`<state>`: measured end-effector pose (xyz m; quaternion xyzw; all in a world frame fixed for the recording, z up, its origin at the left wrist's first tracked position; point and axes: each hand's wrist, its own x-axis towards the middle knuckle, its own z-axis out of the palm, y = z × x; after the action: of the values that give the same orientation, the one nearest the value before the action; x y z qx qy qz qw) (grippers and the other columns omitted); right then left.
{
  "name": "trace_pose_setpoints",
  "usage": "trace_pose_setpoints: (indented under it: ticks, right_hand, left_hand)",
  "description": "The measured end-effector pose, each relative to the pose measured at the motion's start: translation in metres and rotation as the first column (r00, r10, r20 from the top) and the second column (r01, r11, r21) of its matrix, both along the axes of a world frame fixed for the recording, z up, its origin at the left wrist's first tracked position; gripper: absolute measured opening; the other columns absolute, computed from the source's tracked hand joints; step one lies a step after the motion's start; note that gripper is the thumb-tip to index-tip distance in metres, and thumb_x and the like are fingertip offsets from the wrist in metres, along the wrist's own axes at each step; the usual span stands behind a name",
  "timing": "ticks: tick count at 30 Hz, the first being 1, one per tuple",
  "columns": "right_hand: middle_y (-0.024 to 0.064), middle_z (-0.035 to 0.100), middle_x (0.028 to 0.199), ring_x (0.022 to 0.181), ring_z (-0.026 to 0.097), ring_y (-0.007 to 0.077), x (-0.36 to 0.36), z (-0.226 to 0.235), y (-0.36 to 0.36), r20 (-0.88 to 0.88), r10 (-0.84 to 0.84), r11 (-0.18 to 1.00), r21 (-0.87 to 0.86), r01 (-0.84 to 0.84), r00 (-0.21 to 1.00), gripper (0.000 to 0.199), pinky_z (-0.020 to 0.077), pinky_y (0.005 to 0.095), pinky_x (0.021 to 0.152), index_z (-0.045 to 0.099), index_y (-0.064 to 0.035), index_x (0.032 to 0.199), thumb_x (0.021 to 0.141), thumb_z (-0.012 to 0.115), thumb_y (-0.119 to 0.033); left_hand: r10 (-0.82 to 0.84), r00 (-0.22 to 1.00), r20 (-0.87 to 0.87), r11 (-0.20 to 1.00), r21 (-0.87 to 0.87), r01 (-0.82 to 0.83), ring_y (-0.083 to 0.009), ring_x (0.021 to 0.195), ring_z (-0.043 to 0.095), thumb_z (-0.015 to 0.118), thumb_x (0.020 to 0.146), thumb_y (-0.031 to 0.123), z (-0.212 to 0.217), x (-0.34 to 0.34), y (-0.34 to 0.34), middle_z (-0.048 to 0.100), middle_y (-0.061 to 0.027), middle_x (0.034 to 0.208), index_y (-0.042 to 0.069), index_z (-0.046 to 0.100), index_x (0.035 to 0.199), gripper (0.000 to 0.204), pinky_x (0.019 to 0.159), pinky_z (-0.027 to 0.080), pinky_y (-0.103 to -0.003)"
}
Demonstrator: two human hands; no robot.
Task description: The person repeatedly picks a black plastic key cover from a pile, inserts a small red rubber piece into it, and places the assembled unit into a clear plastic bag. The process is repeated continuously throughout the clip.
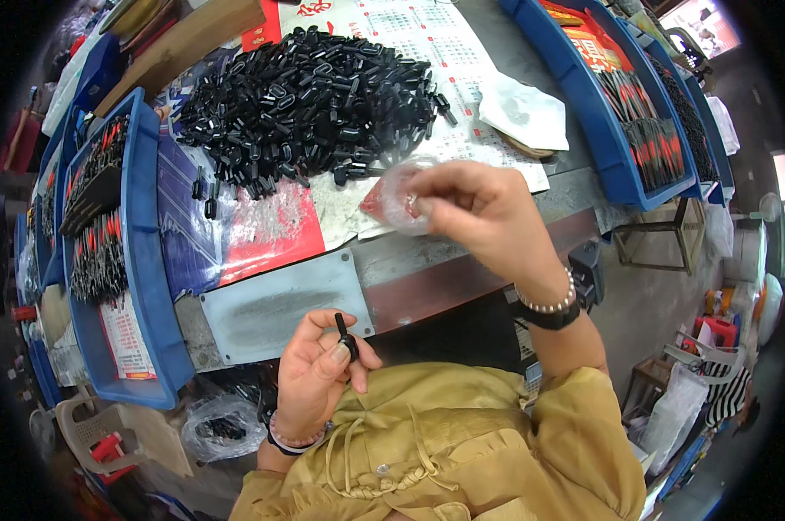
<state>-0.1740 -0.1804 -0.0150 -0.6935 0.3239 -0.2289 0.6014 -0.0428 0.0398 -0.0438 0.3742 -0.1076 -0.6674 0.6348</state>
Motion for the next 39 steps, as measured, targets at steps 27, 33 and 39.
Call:
trace_pose_setpoints:
  ticks: [27, 33, 39]
  right_hand:
    - [0.0066, 0.066, 0.091, 0.076, 0.063, 0.0089, 0.006, -0.011, 0.064, 0.143, 0.305, 0.753, 0.569, -0.330, 0.942, 0.013, 0.0522, 0.0219, 0.069, 0.064, 0.0038, 0.098, 0.087, 0.063, -0.004]
    - [0.0063, 0.066, 0.092, 0.077, 0.062, 0.0083, 0.005, -0.016, 0.064, 0.216, 0.317, 0.750, 0.538, -0.383, 0.924, 0.013, 0.0522, 0.0215, 0.068, 0.064, 0.0034, 0.098, 0.088, 0.064, -0.005]
    - [0.0036, 0.065, 0.089, 0.073, 0.058, 0.0070, 0.005, -0.020, 0.067, 0.210, 0.294, 0.717, 0.596, -0.361, 0.932, 0.012, 0.0486, 0.0207, 0.065, 0.064, 0.0026, 0.098, 0.090, 0.061, -0.007]
  left_hand:
    - [-0.088, 0.982, 0.170, 0.991, 0.111, 0.070, -0.0078, 0.059, 0.055, 0.053, 0.092, 0.001, 0.014, 0.000, 0.006, 0.062, -0.0144, 0.086, -0.002, 0.043, 0.107, 0.017, 0.053, 0.046, -0.020]
    - [-0.079, 0.983, 0.168, 0.993, 0.103, 0.062, -0.0077, 0.059, 0.055, 0.053, 0.093, 0.002, 0.015, -0.001, 0.007, 0.062, -0.0145, 0.086, -0.002, 0.043, 0.107, 0.018, 0.052, 0.047, -0.020]
    - [-0.100, 0.978, 0.180, 0.991, 0.107, 0.081, -0.0075, 0.059, 0.055, 0.053, 0.092, 0.001, 0.019, 0.000, 0.005, 0.062, -0.0148, 0.085, -0.002, 0.042, 0.106, 0.018, 0.051, 0.047, -0.020]
